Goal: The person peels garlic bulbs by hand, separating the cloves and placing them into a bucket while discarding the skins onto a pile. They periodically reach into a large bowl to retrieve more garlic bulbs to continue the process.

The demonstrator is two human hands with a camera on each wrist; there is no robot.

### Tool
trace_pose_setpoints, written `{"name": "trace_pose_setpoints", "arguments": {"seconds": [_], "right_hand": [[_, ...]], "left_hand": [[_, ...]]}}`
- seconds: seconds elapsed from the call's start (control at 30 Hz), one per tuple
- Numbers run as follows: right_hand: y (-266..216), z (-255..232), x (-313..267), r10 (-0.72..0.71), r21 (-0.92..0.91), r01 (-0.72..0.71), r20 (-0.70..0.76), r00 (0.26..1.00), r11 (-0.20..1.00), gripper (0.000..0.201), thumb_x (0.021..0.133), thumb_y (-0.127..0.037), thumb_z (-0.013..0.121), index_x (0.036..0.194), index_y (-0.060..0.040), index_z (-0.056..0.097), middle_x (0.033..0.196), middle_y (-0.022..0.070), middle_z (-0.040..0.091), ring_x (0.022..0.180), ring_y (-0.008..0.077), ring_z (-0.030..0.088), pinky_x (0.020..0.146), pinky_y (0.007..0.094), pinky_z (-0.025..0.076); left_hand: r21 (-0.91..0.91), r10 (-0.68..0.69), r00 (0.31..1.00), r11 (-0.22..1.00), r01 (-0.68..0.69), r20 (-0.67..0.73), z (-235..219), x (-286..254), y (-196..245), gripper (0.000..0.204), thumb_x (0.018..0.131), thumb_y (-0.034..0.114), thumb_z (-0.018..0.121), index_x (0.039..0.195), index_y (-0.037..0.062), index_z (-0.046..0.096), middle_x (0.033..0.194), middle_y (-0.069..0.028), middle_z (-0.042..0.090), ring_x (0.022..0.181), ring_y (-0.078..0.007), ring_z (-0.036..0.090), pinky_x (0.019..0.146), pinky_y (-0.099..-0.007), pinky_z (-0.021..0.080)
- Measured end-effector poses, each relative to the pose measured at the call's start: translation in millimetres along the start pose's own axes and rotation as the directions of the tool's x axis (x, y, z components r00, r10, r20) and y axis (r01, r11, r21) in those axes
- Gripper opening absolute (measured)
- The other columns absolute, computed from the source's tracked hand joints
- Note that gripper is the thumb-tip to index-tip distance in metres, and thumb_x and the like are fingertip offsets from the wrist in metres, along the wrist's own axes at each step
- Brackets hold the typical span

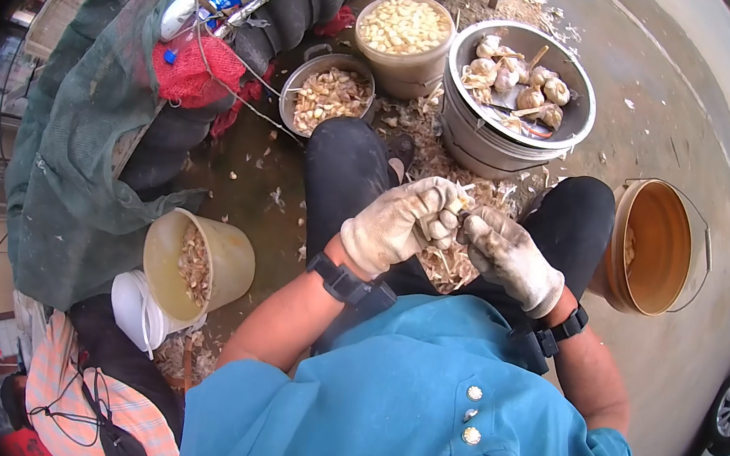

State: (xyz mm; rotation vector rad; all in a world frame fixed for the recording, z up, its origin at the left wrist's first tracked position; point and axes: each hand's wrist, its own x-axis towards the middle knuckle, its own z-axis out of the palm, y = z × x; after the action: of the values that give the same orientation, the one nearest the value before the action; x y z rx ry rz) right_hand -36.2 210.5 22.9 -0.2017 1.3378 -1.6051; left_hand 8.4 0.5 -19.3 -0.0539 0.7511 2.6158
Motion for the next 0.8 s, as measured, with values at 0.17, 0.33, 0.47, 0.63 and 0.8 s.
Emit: {"name": "trace_pose_setpoints", "arguments": {"seconds": [0.17,0.33,0.47,0.63,0.8], "right_hand": [[-7.1,6.4,3.3,0.0,-0.019,-0.001,-0.059,0.998,1.0,0.028,0.101,-0.031,0.051,0.115,-0.0076,0.055,0.08,-0.0069,0.046,0.064,0.0029,0.039,0.055,0.0188,0.033],[3.4,-1.9,8.8,-0.249,-0.426,0.214,-0.027,0.968,0.879,0.028,0.102,-0.029,0.05,0.119,-0.0078,0.055,0.083,-0.0068,0.049,0.065,0.0021,0.04,0.055,0.0179,0.034],[-1.9,-1.2,13.2,0.108,0.166,-0.09,-0.102,0.989,0.982,0.027,0.1,-0.022,0.053,0.121,-0.0059,0.054,0.086,-0.0027,0.053,0.067,0.0085,0.047,0.057,0.0229,0.041],[11.1,-13.5,22.5,0.122,0.064,-0.116,-0.102,0.987,0.991,0.028,0.094,-0.008,0.057,0.121,-0.0031,0.053,0.097,0.0093,0.056,0.08,0.0262,0.056,0.068,0.0332,0.05],[25.4,-20.4,12.5,-0.368,-0.692,0.304,0.06,0.928,0.654,0.02,0.095,-0.01,0.056,0.115,-0.0037,0.055,0.094,0.0078,0.055,0.075,0.022,0.054,0.064,0.0303,0.048]], "left_hand": [[-0.216,-0.051,0.998,0.975,0.058,0.036,-0.6,5.6,-1.7,0.023,0.099,0.028,0.056,0.105,0.0061,0.057,0.084,-0.0009,0.056,0.07,-0.0096,0.049,0.067,-0.027,0.042],[0.09,0.058,0.982,0.995,-0.042,-0.181,5.2,6.8,-8.9,0.03,0.1,0.034,0.052,0.112,0.0064,0.055,0.086,-0.0014,0.058,0.07,-0.0099,0.053,0.067,-0.0256,0.045],[0.427,0.208,0.97,0.894,-0.135,-0.129,8.2,10.7,-12.4,0.035,0.102,0.039,0.048,0.112,0.0071,0.056,0.085,-0.0011,0.057,0.068,-0.0097,0.053,0.063,-0.0248,0.046],[0.458,0.168,0.97,0.886,-0.069,-0.178,-0.2,13.6,-13.5,0.036,0.103,0.038,0.043,0.109,0.0059,0.057,0.083,-0.0014,0.056,0.068,-0.0087,0.052,0.06,-0.0236,0.045],[0.172,0.093,0.925,0.985,-0.031,-0.369,5.6,19.1,-2.2,0.035,0.105,0.032,0.038,0.109,0.003,0.057,0.085,-0.0026,0.057,0.068,-0.0078,0.05,0.058,-0.0223,0.043]]}}
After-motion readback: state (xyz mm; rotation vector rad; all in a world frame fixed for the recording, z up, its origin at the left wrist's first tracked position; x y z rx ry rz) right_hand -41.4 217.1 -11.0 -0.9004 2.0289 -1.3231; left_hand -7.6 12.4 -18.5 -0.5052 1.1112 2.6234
